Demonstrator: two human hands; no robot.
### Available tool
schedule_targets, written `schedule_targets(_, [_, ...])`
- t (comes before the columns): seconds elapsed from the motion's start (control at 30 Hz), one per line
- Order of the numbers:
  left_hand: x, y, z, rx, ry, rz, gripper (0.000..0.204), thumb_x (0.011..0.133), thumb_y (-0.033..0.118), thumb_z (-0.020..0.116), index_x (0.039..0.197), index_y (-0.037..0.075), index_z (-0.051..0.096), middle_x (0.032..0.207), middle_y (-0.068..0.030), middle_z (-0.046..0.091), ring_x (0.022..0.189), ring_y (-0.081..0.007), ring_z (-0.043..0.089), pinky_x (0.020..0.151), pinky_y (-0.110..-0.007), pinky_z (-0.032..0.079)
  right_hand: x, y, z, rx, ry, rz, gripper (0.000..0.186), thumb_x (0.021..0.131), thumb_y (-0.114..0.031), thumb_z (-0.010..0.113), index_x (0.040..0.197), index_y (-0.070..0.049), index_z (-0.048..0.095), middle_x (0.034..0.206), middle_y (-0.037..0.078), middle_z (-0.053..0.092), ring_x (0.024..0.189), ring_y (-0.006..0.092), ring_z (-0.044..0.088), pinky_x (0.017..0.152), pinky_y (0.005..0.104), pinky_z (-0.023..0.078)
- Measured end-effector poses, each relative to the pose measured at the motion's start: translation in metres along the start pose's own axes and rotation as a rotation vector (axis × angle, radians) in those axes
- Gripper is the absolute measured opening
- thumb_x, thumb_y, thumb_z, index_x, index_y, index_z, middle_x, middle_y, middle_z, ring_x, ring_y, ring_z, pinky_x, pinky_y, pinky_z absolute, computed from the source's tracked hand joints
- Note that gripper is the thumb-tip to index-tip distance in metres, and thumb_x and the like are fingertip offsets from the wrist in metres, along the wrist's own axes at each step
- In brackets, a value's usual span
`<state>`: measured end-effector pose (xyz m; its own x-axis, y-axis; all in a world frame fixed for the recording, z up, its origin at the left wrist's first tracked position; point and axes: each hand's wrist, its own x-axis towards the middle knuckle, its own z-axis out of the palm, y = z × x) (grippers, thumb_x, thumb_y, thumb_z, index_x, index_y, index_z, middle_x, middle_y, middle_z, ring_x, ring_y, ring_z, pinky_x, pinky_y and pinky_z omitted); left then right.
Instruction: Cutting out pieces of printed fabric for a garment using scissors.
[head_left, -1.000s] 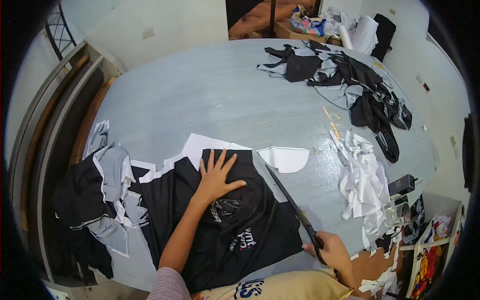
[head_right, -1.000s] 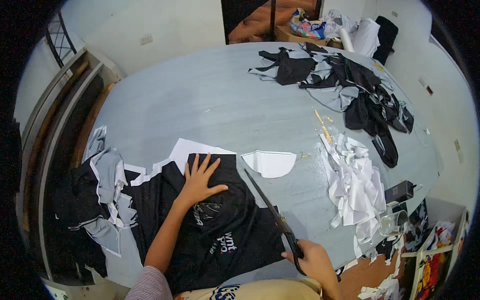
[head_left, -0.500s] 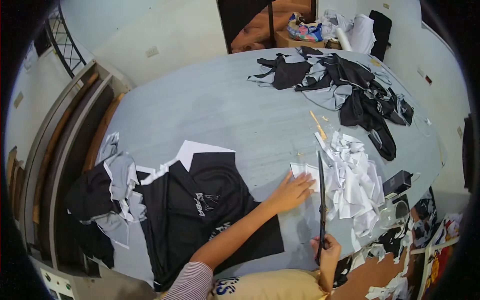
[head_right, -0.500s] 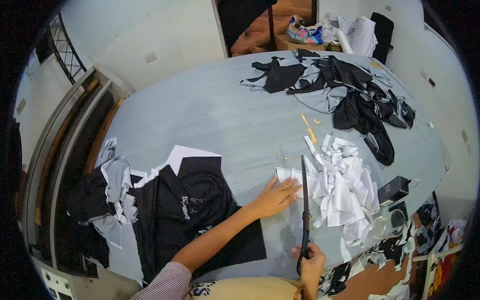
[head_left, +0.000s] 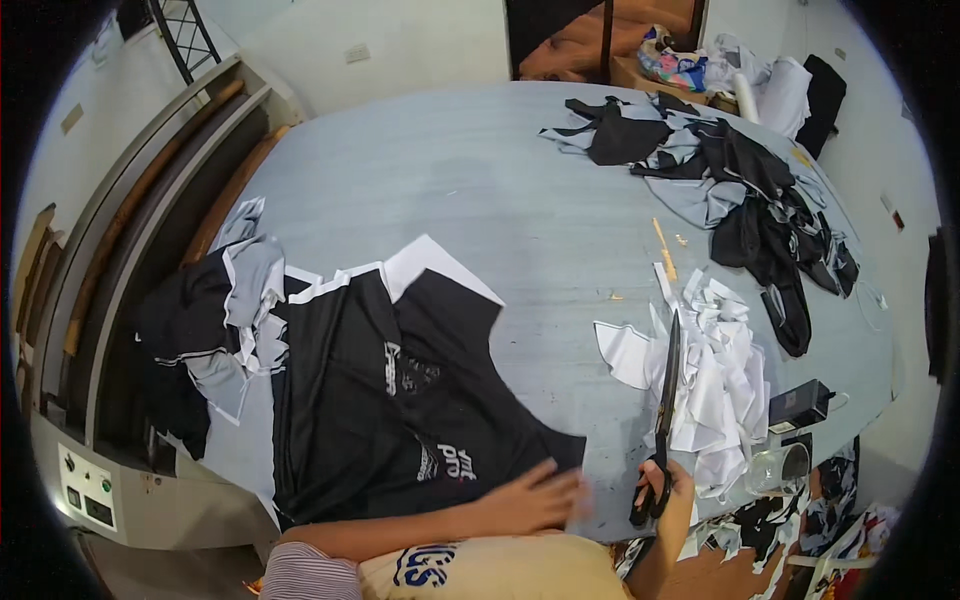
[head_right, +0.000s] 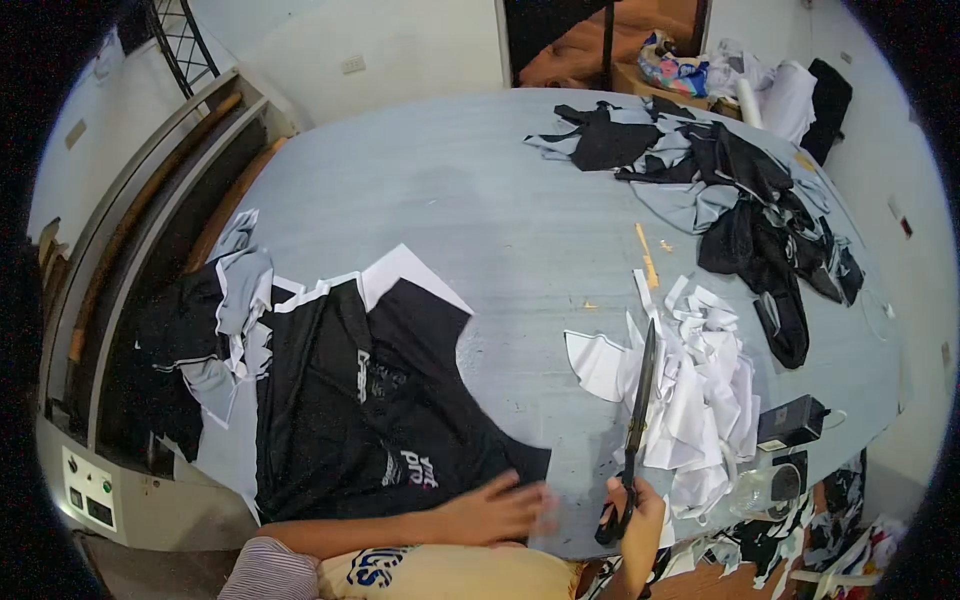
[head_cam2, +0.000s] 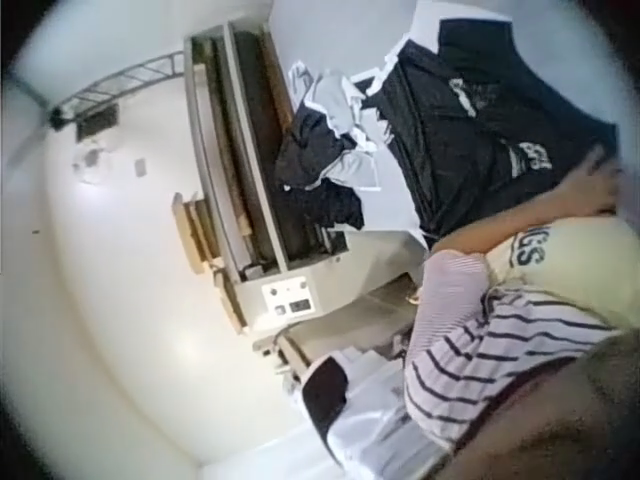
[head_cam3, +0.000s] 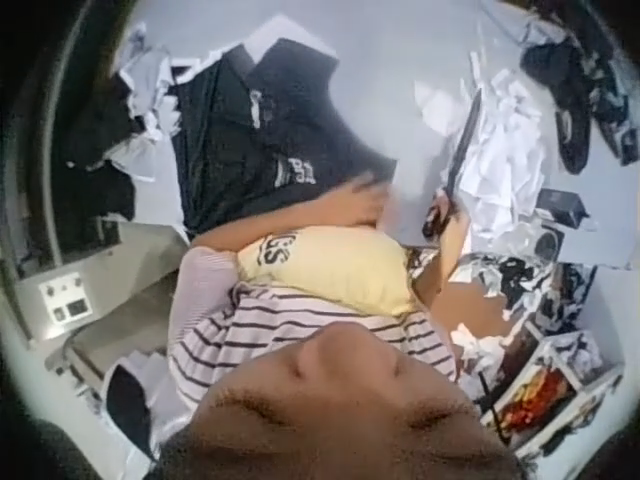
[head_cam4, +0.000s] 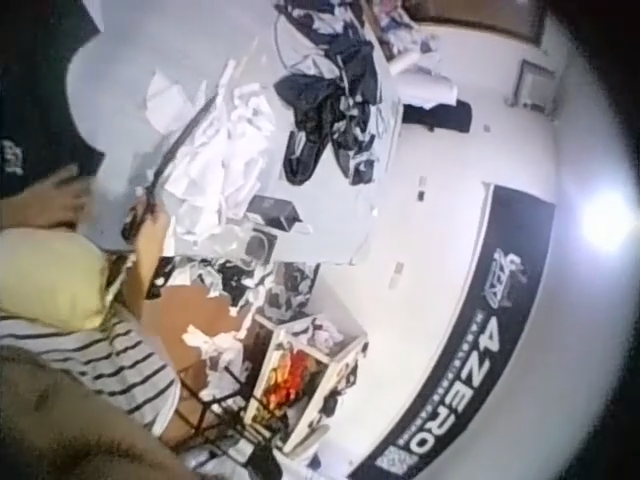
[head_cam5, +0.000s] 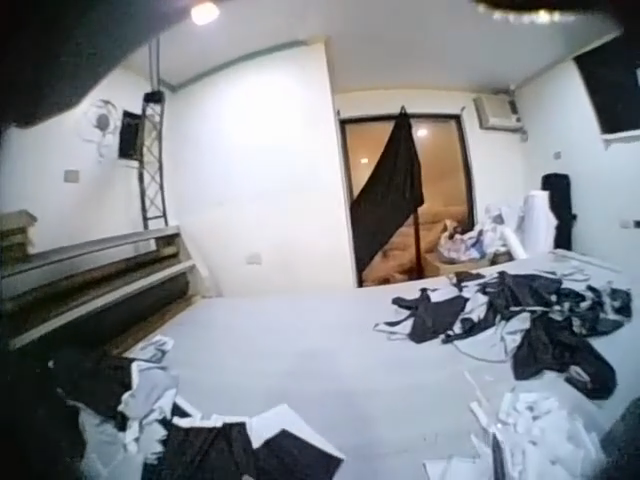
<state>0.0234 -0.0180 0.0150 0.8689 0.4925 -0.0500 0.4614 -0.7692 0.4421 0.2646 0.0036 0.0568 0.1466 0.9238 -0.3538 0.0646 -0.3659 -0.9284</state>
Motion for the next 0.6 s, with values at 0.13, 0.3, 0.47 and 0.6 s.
schedule_targets(0.13, [-0.008, -0.005, -0.036, -0.864, 0.214, -0.08, 0.04, 0.097, 0.024, 0.048, 0.135, 0.011, 0.047, 0.135, -0.0151, 0.049, 0.126, -0.0262, 0.046, 0.107, -0.046, 0.031, -0.003, 0.01, 0.006, 0.055, 0.092, -0.019, 0.033, 0.085, -0.029, 0.068, 0.082, 0.002, 0.06, 0.062, 0.004, 0.056, 0.044, 0.0107, 0.051, 0.042, 0.0226, 0.038])
schedule_targets(0.3, [-0.034, -0.098, -0.104, 0.085, 0.927, -0.565, 0.034, 0.09, 0.022, 0.056, 0.12, 0.004, 0.057, 0.126, -0.0189, 0.056, 0.125, -0.0356, 0.046, 0.105, -0.048, 0.032, -0.006, 0.02, 0.004, -0.036, 0.13, -0.021, 0.032, 0.086, -0.031, 0.067, 0.08, -0.001, 0.058, 0.061, 0.003, 0.054, 0.044, 0.0106, 0.052, 0.041, 0.0228, 0.039])
schedule_targets(0.47, [-0.007, -0.236, -0.075, 0.52, 0.804, -1.201, 0.058, 0.094, 0.046, 0.043, 0.137, 0.008, 0.042, 0.145, -0.0141, 0.037, 0.136, -0.0398, 0.029, 0.111, -0.052, 0.019, -0.004, 0.023, 0.017, 0.01, 0.149, -0.04, 0.029, 0.086, -0.022, 0.068, 0.076, 0.002, 0.056, 0.057, 0.004, 0.053, 0.043, 0.0125, 0.054, 0.04, 0.0263, 0.041])
schedule_targets(0.6, [0.037, -0.253, -0.102, 0.226, 0.598, -0.542, 0.057, 0.09, 0.046, 0.049, 0.133, 0.008, 0.048, 0.142, -0.0172, 0.04, 0.134, -0.0391, 0.032, 0.11, -0.055, 0.02, -0.008, 0.022, 0.035, -0.001, 0.145, -0.044, 0.02, 0.084, -0.012, 0.067, 0.075, 0.002, 0.054, 0.057, 0.006, 0.054, 0.042, 0.0141, 0.054, 0.039, 0.027, 0.044])
